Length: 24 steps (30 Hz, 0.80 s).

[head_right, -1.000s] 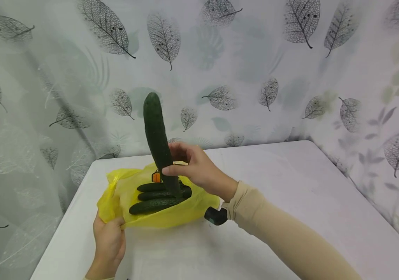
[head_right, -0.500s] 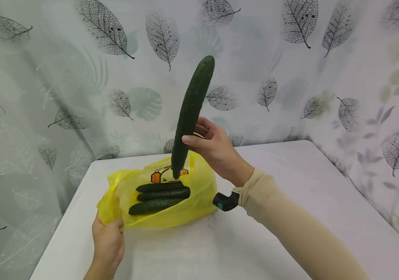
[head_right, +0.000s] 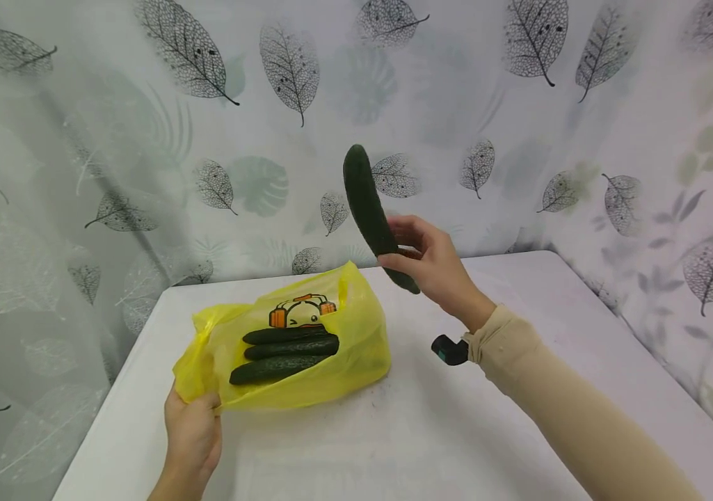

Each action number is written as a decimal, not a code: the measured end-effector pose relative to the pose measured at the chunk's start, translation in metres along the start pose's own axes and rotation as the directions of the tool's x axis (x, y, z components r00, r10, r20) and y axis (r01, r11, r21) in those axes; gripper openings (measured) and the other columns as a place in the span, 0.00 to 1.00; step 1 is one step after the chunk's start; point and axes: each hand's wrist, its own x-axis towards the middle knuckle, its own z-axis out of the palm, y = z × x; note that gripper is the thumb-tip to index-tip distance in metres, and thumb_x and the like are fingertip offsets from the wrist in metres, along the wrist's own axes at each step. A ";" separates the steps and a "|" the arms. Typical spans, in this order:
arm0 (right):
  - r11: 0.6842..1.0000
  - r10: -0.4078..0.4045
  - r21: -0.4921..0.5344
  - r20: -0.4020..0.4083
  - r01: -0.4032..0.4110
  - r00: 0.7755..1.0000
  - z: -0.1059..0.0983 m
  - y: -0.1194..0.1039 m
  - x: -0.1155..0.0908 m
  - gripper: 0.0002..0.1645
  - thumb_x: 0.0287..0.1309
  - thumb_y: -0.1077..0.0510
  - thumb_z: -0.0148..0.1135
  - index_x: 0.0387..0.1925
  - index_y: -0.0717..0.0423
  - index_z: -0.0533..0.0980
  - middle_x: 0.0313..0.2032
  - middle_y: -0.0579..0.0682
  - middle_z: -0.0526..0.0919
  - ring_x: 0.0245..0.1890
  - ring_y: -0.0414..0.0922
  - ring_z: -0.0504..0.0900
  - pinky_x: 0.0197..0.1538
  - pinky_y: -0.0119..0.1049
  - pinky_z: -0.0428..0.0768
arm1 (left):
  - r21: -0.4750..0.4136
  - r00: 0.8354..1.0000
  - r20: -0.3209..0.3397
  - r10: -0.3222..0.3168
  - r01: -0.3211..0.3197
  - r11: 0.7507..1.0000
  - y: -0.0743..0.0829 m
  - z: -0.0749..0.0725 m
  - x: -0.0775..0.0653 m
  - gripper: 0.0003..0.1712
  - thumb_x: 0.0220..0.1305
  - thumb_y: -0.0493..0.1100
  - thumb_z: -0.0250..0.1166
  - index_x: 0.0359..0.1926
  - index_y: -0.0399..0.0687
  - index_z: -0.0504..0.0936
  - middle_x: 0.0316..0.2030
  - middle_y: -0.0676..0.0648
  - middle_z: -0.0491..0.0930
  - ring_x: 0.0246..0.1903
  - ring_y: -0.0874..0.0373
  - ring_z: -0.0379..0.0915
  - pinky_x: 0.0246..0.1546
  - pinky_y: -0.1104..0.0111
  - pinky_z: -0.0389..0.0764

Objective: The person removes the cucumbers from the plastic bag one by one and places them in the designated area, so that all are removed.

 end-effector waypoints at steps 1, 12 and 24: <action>0.998 -0.015 -0.059 -0.002 0.015 1.000 -0.004 0.005 -0.001 0.29 0.61 0.66 0.70 0.63 0.60 0.74 0.55 0.56 0.79 0.55 0.49 0.78 0.59 0.36 0.79 | 0.004 1.000 -0.001 -0.002 0.002 1.000 0.000 0.000 0.000 0.59 0.50 0.12 0.39 0.82 0.51 0.43 0.77 0.48 0.51 0.72 0.52 0.53 0.70 0.66 0.62; 0.873 -0.044 -0.484 0.026 0.051 0.999 -0.034 0.059 -0.017 0.27 0.59 0.69 0.70 0.60 0.61 0.74 0.54 0.57 0.79 0.51 0.56 0.80 0.52 0.47 0.79 | -0.001 0.999 -0.023 -0.028 0.028 1.000 -0.002 0.000 0.000 0.57 0.49 0.13 0.40 0.81 0.45 0.40 0.78 0.49 0.45 0.73 0.52 0.48 0.73 0.64 0.55; 0.651 0.039 -0.756 0.124 0.068 0.992 -0.073 0.115 -0.035 0.24 0.58 0.73 0.68 0.56 0.63 0.75 0.54 0.60 0.77 0.57 0.59 0.75 0.60 0.57 0.74 | 0.011 0.999 -0.018 -0.033 0.033 0.999 -0.004 0.002 0.001 0.58 0.51 0.13 0.40 0.81 0.49 0.39 0.78 0.49 0.46 0.73 0.52 0.49 0.72 0.63 0.58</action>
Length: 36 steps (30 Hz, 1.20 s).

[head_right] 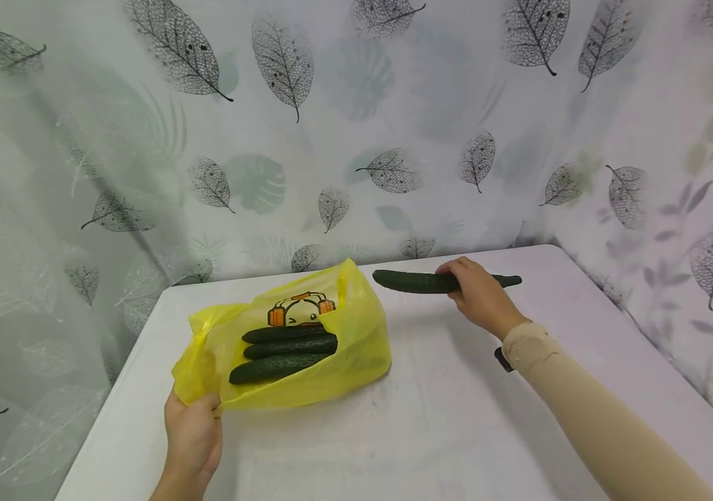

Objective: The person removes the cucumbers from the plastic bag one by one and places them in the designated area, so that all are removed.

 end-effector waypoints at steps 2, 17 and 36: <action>0.999 0.015 -0.029 0.031 -0.014 0.999 0.002 0.009 -0.003 0.24 0.57 0.73 0.68 0.55 0.62 0.75 0.54 0.59 0.78 0.57 0.59 0.75 0.59 0.58 0.74 | -0.008 1.000 0.000 0.001 -0.001 1.000 0.000 0.000 0.000 0.58 0.51 0.13 0.40 0.81 0.49 0.39 0.77 0.49 0.46 0.73 0.52 0.49 0.73 0.63 0.58; 0.989 0.042 -0.143 0.109 -0.026 0.993 0.015 0.058 -0.020 0.24 0.56 0.75 0.66 0.54 0.63 0.76 0.51 0.61 0.78 0.56 0.63 0.76 0.58 0.62 0.74 | -0.011 1.000 0.010 -0.004 0.004 1.000 0.002 -0.001 0.002 0.56 0.51 0.14 0.40 0.81 0.44 0.38 0.79 0.53 0.40 0.75 0.54 0.44 0.74 0.63 0.54; 0.990 0.032 -0.137 0.125 -0.014 0.992 0.013 0.073 -0.024 0.23 0.55 0.76 0.65 0.52 0.61 0.77 0.50 0.58 0.79 0.54 0.62 0.77 0.56 0.61 0.76 | 0.005 1.000 0.014 -0.018 0.018 1.000 0.003 -0.001 0.003 0.56 0.53 0.14 0.40 0.81 0.47 0.38 0.78 0.51 0.43 0.74 0.53 0.46 0.73 0.63 0.55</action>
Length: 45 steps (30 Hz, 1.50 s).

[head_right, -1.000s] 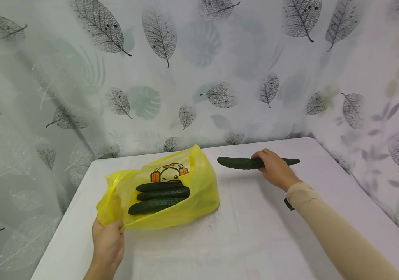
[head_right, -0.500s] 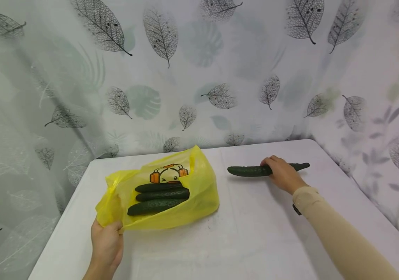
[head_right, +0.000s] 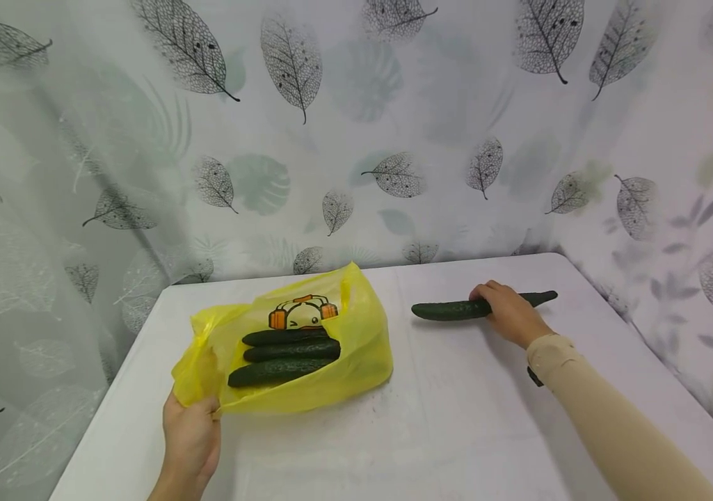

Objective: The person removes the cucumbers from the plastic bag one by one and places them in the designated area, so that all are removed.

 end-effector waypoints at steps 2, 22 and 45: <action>1.000 -0.006 -0.001 0.000 0.006 1.000 0.000 0.001 -0.001 0.23 0.54 0.77 0.65 0.52 0.61 0.77 0.49 0.58 0.80 0.53 0.62 0.78 0.55 0.61 0.77 | 0.003 1.000 0.000 0.002 -0.002 1.000 0.000 0.000 0.000 0.56 0.53 0.14 0.40 0.81 0.46 0.39 0.79 0.52 0.42 0.75 0.54 0.44 0.74 0.63 0.54; 0.999 0.027 0.035 0.062 -0.030 0.998 0.006 0.008 -0.010 0.25 0.57 0.78 0.61 0.57 0.64 0.75 0.54 0.62 0.79 0.58 0.64 0.75 0.60 0.62 0.73 | -0.016 1.000 0.005 -0.027 0.027 1.000 -0.001 -0.006 0.000 0.56 0.53 0.14 0.41 0.81 0.46 0.37 0.79 0.51 0.41 0.75 0.51 0.42 0.75 0.60 0.52; 0.989 0.145 -0.001 0.148 -0.147 0.978 0.006 -0.019 0.007 0.47 0.66 0.28 0.56 0.67 0.62 0.72 0.63 0.65 0.75 0.63 0.67 0.71 0.63 0.65 0.68 | -0.042 1.000 0.016 -0.005 0.005 0.999 0.002 -0.007 0.000 0.57 0.50 0.13 0.40 0.81 0.44 0.39 0.79 0.52 0.40 0.75 0.53 0.44 0.74 0.62 0.53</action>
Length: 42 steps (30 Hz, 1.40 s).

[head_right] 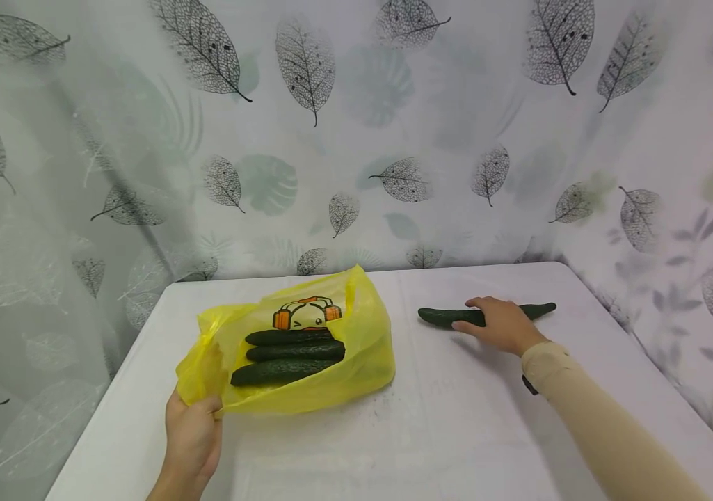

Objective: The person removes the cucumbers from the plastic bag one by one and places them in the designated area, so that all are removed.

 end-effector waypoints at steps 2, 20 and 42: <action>1.000 -0.001 0.015 -0.016 0.001 1.000 -0.002 -0.011 0.005 0.47 0.69 0.27 0.50 0.67 0.61 0.72 0.64 0.65 0.74 0.64 0.67 0.70 0.65 0.65 0.66 | 0.009 1.000 0.017 0.012 -0.012 1.000 0.000 0.000 0.000 0.57 0.50 0.13 0.40 0.81 0.44 0.39 0.79 0.52 0.40 0.75 0.53 0.43 0.74 0.63 0.53; 0.948 -0.290 0.108 -0.082 0.298 0.954 -0.036 -0.189 0.048 0.45 0.71 0.26 0.42 0.76 0.49 0.62 0.72 0.55 0.65 0.71 0.58 0.62 0.71 0.60 0.60 | 0.064 0.997 0.066 0.028 -0.032 0.997 -0.001 -0.001 -0.001 0.58 0.49 0.14 0.39 0.82 0.51 0.43 0.77 0.53 0.48 0.72 0.55 0.51 0.70 0.69 0.60; 0.787 -0.400 0.554 0.126 0.270 0.908 -0.020 -0.296 0.051 0.44 0.74 0.26 0.30 0.71 0.51 0.65 0.62 0.47 0.74 0.57 0.43 0.76 0.61 0.42 0.75 | 0.066 0.998 0.061 -0.001 -0.003 0.998 -0.002 0.000 -0.001 0.59 0.48 0.14 0.40 0.82 0.52 0.45 0.78 0.54 0.49 0.71 0.56 0.52 0.70 0.71 0.60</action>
